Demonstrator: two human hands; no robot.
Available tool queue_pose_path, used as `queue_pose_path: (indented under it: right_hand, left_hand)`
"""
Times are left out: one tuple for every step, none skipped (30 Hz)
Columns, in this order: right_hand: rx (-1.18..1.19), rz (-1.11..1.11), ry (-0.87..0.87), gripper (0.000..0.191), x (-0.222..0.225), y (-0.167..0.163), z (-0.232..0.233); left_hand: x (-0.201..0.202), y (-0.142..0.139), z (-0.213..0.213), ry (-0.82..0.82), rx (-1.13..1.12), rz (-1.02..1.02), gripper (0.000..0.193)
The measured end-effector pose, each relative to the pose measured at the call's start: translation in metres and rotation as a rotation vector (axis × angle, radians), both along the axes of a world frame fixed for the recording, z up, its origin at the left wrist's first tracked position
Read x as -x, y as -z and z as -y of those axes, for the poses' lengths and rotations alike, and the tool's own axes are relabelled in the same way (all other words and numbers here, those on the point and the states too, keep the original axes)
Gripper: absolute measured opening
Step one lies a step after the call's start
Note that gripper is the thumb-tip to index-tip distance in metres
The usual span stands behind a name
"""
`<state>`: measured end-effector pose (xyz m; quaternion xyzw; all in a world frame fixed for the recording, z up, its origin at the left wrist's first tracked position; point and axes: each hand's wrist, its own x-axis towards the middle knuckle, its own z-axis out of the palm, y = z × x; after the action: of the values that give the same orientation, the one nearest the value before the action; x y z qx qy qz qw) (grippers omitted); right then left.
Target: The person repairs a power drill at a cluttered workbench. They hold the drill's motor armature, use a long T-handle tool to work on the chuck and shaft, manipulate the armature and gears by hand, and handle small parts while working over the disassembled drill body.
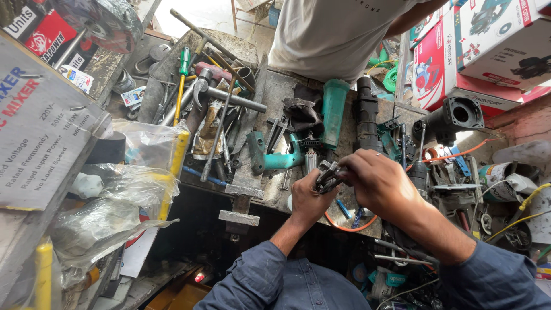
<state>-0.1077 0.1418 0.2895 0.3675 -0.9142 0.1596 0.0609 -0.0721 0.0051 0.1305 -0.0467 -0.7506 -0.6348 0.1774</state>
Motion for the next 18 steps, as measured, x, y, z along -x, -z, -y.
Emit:
queue_pose_path:
  right_hand:
    - [0.056, -0.052, -0.099, 0.030, 0.000, -0.002, -0.001]
    - [0.085, -0.016, -0.139, 0.030, 0.001, -0.004, -0.004]
    - [0.116, 0.020, -0.178, 0.031, 0.001, -0.007, -0.006]
    - [0.147, 0.053, -0.221, 0.031, 0.002, -0.009, -0.008]
    - [0.156, 0.115, -0.162, 0.031, 0.002, -0.011, -0.010]
    - [0.163, 0.181, -0.101, 0.033, 0.001, -0.010, -0.010]
    - [0.170, 0.248, -0.037, 0.037, 0.001, -0.010, -0.010]
    - [0.021, 0.226, 0.059, 0.029, 0.000, -0.008, -0.009]
    - [-0.128, 0.200, 0.156, 0.023, 0.000, -0.005, -0.008]
    - [-0.277, 0.173, 0.253, 0.021, 0.000, -0.004, -0.007]
    - [-0.187, 0.099, 0.118, 0.018, 0.001, -0.002, -0.008]
    - [-0.098, 0.023, -0.017, 0.022, 0.002, -0.002, -0.008]
    - [-0.009, -0.052, -0.150, 0.031, 0.003, -0.002, -0.010]
    - [0.049, -0.030, -0.189, 0.028, 0.003, -0.003, -0.012]
    - [0.107, -0.008, -0.226, 0.026, 0.004, -0.005, -0.013]
    - [0.166, 0.012, -0.265, 0.025, 0.004, -0.006, -0.014]
    - [0.135, 0.051, -0.156, 0.027, 0.003, -0.008, -0.014]
    - [0.105, 0.091, -0.049, 0.035, 0.001, -0.009, -0.014]
  left_hand:
    - [0.001, 0.000, 0.000, 0.007, -0.015, -0.016, 0.025]
    - [0.000, -0.001, 0.001, 0.019, -0.031, -0.030, 0.024]
    - [-0.001, -0.001, 0.001, 0.020, -0.020, -0.028, 0.025]
    - [-0.002, -0.001, 0.001, 0.018, -0.008, -0.029, 0.026]
    - [-0.002, -0.001, 0.001, 0.013, 0.003, -0.031, 0.027]
    - [-0.003, -0.001, 0.000, 0.020, 0.004, -0.018, 0.028]
    - [-0.004, -0.001, -0.001, 0.029, 0.005, -0.004, 0.030]
    - [-0.004, -0.001, -0.001, 0.040, 0.007, 0.006, 0.032]
    - [-0.004, -0.001, -0.002, 0.038, 0.011, 0.009, 0.031]
    - [-0.004, -0.001, -0.002, 0.036, 0.014, 0.013, 0.031]
    - [-0.003, 0.000, -0.002, 0.034, 0.019, 0.016, 0.030]
    - [-0.002, 0.000, -0.002, 0.034, 0.011, 0.015, 0.029]
    - [-0.001, 0.001, -0.001, 0.036, 0.000, 0.017, 0.028]
    - [-0.001, 0.001, -0.001, 0.041, -0.009, 0.020, 0.027]
    - [-0.001, 0.001, -0.001, 0.044, -0.006, 0.022, 0.026]
    - [-0.001, 0.001, -0.001, 0.045, -0.003, 0.023, 0.025]
    - [-0.001, 0.002, -0.001, 0.044, -0.001, 0.022, 0.025]
    - [-0.001, 0.002, -0.002, 0.037, 0.001, 0.003, 0.025]
